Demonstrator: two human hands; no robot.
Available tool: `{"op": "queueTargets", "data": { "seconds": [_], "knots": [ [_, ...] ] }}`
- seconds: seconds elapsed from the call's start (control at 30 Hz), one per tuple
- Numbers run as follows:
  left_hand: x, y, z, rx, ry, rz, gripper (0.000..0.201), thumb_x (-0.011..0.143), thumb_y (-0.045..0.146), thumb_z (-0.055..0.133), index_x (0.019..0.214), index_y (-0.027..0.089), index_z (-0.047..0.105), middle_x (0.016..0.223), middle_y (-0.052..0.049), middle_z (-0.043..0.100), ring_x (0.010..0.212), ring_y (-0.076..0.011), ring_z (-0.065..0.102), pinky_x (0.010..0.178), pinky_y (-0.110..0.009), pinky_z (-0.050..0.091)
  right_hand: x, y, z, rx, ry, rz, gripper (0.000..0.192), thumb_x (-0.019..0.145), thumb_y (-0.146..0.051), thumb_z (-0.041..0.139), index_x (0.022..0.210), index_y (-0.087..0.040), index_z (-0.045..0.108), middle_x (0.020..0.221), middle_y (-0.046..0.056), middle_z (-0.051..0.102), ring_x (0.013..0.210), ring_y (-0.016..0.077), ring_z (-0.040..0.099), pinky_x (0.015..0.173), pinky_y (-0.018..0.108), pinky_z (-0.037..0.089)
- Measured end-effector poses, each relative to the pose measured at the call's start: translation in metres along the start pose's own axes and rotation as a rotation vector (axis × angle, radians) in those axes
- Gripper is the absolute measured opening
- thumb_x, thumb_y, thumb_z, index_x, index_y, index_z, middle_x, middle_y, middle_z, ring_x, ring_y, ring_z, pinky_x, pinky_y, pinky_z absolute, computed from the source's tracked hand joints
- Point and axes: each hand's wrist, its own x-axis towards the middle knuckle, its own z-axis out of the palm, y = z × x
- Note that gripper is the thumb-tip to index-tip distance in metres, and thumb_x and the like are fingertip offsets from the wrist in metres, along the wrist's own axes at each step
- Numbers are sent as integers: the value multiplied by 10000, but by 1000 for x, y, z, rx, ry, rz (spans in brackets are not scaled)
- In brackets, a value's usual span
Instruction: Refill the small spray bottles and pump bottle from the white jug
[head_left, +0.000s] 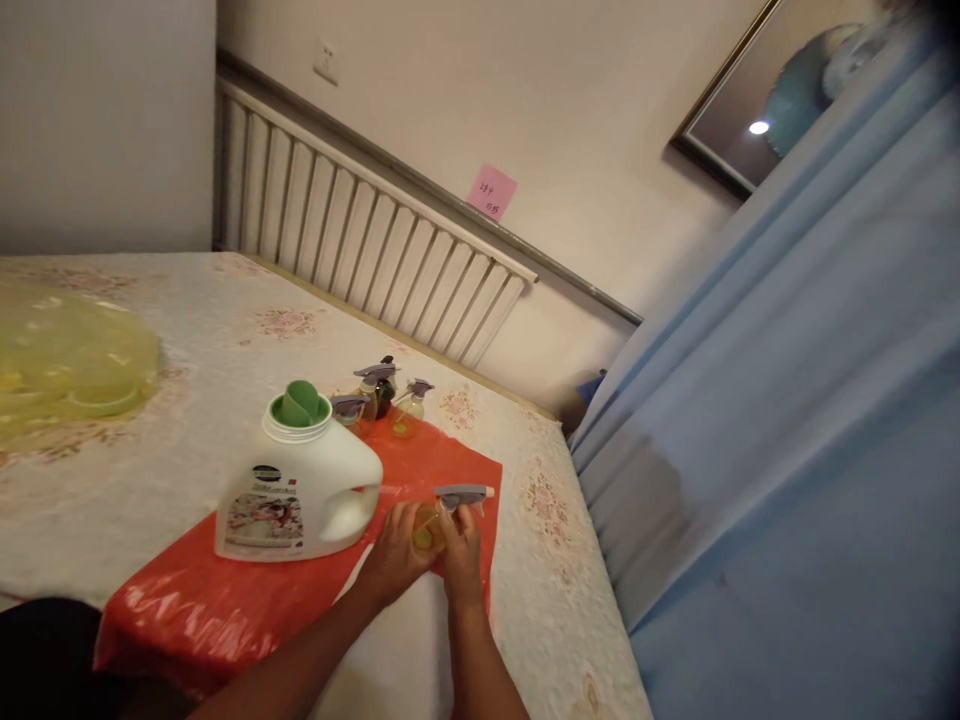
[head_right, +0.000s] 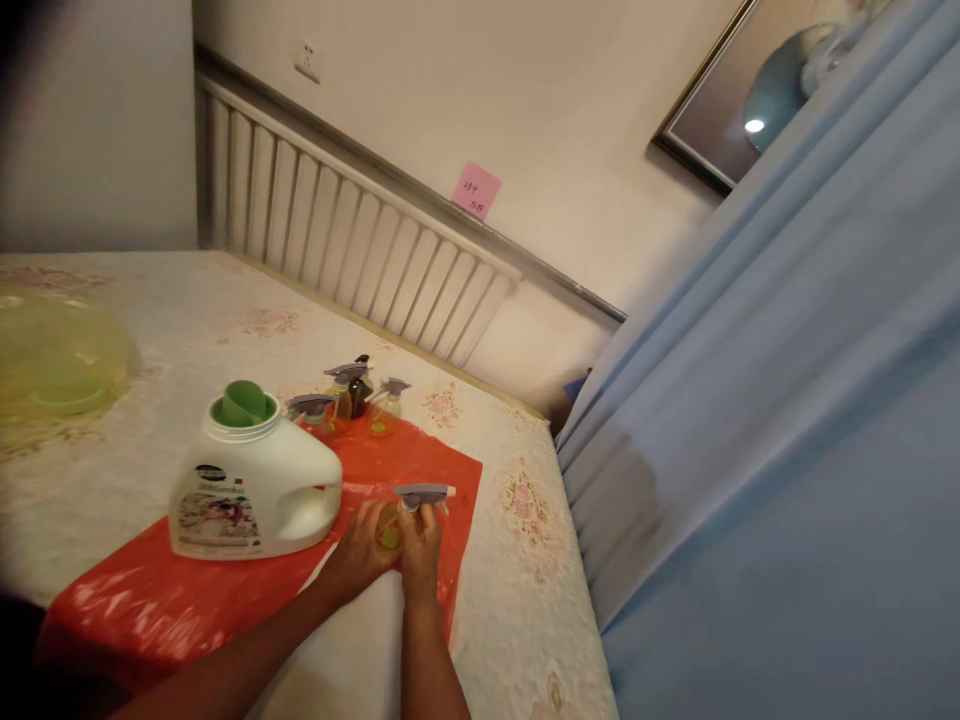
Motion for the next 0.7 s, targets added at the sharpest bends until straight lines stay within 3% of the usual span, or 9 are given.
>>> {"op": "queueTargets", "data": {
  "seconds": [0.27, 0.5, 0.7],
  "knots": [
    [1, -1, 0, 4, -25, -1, 497, 766, 297, 656, 1224, 189, 495, 1127, -114, 562, 1073, -286, 573, 924, -468, 513, 10, 17, 15, 66, 99, 90, 292, 653, -299, 730, 881, -146, 630, 823, 36, 680, 792, 206, 640, 710, 305, 540],
    [0, 0, 0, -5, -24, -10, 514, 769, 330, 672, 1231, 191, 496, 1158, -115, 555, 1094, -285, 564, 953, -474, 500, 1, 10, 1, 85, -32, 86, 255, 775, -371, 661, 910, -156, 681, 891, 45, 696, 838, 208, 653, 755, 307, 539],
    [1, 0, 0, -6, -20, -12, 531, 747, 287, 673, 1234, 189, 484, 1155, -118, 549, 1092, -294, 561, 936, -483, 507, 9, 20, 12, 81, 75, 115, 241, 681, -280, 717, 868, -150, 639, 839, 31, 678, 786, 201, 648, 725, 305, 536]
  ]
}}
